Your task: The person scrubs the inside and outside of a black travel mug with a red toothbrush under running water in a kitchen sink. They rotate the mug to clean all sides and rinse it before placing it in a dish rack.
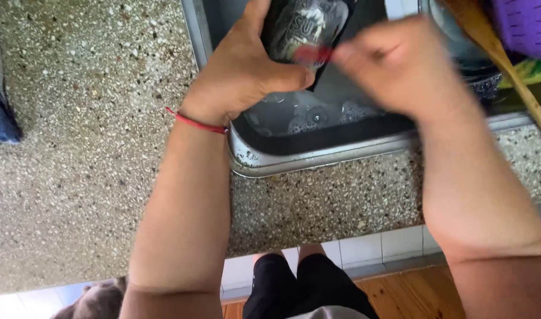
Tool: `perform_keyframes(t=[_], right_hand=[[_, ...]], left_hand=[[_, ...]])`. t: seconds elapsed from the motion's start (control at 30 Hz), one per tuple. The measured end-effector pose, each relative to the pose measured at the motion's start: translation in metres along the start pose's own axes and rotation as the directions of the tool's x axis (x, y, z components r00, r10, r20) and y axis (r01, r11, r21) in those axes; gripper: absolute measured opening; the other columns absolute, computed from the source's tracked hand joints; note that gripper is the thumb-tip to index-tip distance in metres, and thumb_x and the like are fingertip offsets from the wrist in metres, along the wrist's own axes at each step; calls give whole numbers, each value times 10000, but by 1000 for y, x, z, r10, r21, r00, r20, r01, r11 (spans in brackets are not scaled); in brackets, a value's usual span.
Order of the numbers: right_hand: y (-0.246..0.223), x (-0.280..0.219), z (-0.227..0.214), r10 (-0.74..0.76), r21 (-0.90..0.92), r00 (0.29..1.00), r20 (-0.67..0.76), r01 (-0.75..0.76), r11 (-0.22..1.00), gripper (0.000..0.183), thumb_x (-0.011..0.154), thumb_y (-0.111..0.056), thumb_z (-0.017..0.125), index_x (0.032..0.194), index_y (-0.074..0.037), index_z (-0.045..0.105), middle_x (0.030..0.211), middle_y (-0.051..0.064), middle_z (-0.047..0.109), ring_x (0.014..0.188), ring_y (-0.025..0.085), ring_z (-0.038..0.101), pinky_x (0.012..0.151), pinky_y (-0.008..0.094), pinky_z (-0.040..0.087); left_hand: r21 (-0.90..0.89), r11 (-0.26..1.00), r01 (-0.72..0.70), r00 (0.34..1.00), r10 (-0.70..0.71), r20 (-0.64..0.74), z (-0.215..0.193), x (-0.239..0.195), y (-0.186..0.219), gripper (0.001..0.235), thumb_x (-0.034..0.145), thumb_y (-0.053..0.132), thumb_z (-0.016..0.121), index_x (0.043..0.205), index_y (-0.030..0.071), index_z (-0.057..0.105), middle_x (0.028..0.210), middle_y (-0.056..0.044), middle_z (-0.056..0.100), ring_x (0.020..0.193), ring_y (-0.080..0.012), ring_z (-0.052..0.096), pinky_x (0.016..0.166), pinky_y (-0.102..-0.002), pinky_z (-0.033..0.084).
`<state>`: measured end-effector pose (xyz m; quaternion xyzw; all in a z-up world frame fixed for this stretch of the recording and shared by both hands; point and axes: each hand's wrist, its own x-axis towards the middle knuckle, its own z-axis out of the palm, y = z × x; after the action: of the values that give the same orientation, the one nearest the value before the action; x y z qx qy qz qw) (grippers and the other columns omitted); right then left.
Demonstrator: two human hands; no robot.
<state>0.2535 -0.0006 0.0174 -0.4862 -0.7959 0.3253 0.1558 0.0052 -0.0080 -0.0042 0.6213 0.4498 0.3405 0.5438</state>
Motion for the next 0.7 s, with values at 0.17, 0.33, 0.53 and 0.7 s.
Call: perform_keyframes(t=[0.17, 0.33, 0.53, 0.7], right_hand=[[9, 2, -3, 163, 25, 983, -88, -161, 987, 564, 1224, -136, 757, 717, -114, 511, 665, -71, 324, 646, 73, 279, 548, 294, 174], [17, 6, 5, 240, -138, 964, -118, -255, 957, 348, 1137, -299, 753, 834, -145, 679, 665, -31, 522, 612, 126, 423, 517, 353, 304], [-3, 5, 16, 158, -49, 982, -103, -164, 985, 325, 1101, -254, 738, 812, -121, 672, 635, -17, 566, 568, 114, 443, 500, 331, 334], [-2, 9, 21, 174, -48, 980, -93, -179, 983, 253, 1091, -220, 738, 874, -98, 693, 705, 14, 610, 606, 148, 493, 518, 353, 367]], left_hand=[[48, 995, 90, 996, -90, -10, 1, 1, 12, 922, 770, 219, 814, 1510, 122, 273, 1550, -83, 437, 1451, -228, 393, 1100, -340, 378], [106, 994, 42, 995, -32, -98, 5, 6, 2, 965, 713, 216, 838, 1497, 109, 285, 1455, -66, 532, 1315, -159, 543, 1075, -257, 425], [266, 958, 106, 980, -55, -191, 12, 8, -14, 1090, 667, 315, 844, 1534, 169, 201, 1464, -170, 527, 1397, -273, 479, 1128, -314, 386], [304, 951, 58, 977, 9, -215, 13, 8, 0, 925, 656, 260, 828, 1428, 82, 350, 1362, -179, 559, 1327, -309, 487, 1086, -336, 403]])
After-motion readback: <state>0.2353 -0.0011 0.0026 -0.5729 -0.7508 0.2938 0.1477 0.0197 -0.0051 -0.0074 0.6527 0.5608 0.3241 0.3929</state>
